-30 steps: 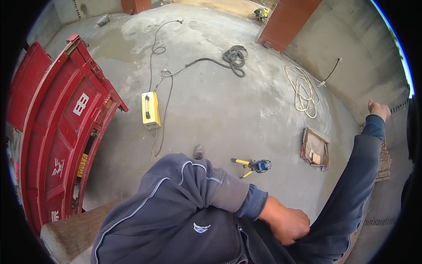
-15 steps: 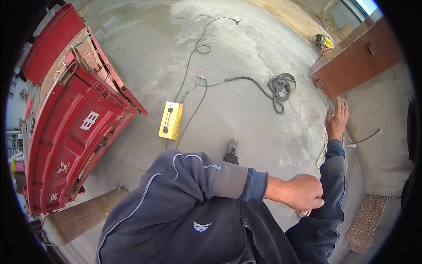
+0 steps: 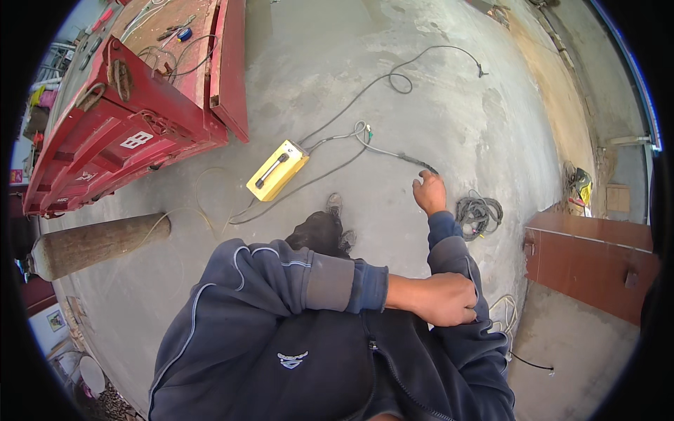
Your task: The person removes a gas cylinder from a red utility vehicle, attaches a blue cap, connects a pressure regulator with a hose, and tightens the fittings using a wrench. The person then organizes nearby cables and tools on the vehicle bed.
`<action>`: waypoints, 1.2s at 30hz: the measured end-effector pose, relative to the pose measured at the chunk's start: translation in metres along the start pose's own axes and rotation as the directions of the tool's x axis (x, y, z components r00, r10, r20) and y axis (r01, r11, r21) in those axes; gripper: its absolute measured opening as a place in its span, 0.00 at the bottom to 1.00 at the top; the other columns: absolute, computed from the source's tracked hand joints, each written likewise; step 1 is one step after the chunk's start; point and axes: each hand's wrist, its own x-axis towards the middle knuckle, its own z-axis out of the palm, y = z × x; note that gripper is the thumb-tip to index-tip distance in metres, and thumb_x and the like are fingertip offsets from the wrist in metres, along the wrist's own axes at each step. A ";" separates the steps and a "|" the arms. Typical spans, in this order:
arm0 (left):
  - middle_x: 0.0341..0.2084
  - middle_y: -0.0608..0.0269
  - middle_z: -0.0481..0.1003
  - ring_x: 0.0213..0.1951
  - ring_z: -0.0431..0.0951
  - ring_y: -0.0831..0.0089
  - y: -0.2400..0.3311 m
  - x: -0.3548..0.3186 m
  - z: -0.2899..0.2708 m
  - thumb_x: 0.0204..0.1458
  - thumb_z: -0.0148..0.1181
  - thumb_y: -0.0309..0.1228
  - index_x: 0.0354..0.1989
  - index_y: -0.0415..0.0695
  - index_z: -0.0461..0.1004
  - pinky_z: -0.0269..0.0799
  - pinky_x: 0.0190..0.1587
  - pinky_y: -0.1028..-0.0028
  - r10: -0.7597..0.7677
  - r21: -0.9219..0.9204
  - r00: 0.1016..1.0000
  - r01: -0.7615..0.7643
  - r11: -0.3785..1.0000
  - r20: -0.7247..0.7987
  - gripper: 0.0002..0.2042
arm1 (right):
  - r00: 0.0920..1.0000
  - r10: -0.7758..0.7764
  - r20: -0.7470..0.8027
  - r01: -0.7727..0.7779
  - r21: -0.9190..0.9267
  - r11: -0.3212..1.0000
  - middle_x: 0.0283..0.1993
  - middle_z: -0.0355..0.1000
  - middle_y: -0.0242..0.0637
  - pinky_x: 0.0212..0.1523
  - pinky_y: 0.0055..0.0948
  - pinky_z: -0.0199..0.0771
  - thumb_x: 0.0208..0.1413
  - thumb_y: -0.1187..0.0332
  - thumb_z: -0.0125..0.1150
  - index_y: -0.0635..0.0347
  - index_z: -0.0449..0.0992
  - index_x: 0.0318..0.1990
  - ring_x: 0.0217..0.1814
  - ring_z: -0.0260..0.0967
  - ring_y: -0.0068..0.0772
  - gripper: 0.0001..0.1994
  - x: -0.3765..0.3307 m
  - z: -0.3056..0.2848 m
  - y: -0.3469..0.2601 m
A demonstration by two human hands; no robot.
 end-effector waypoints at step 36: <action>0.31 0.65 0.80 0.31 0.80 0.77 -0.048 -0.249 0.205 0.70 0.63 0.34 0.45 0.37 0.82 0.76 0.36 0.75 -0.584 -0.226 -0.725 -0.539 0.811 -0.365 0.11 | -0.124 -0.644 0.755 0.970 -0.045 -0.240 0.44 0.84 0.56 0.55 0.52 0.83 0.56 0.61 0.59 0.64 0.87 0.34 0.49 0.82 0.59 0.15 0.205 0.171 -0.311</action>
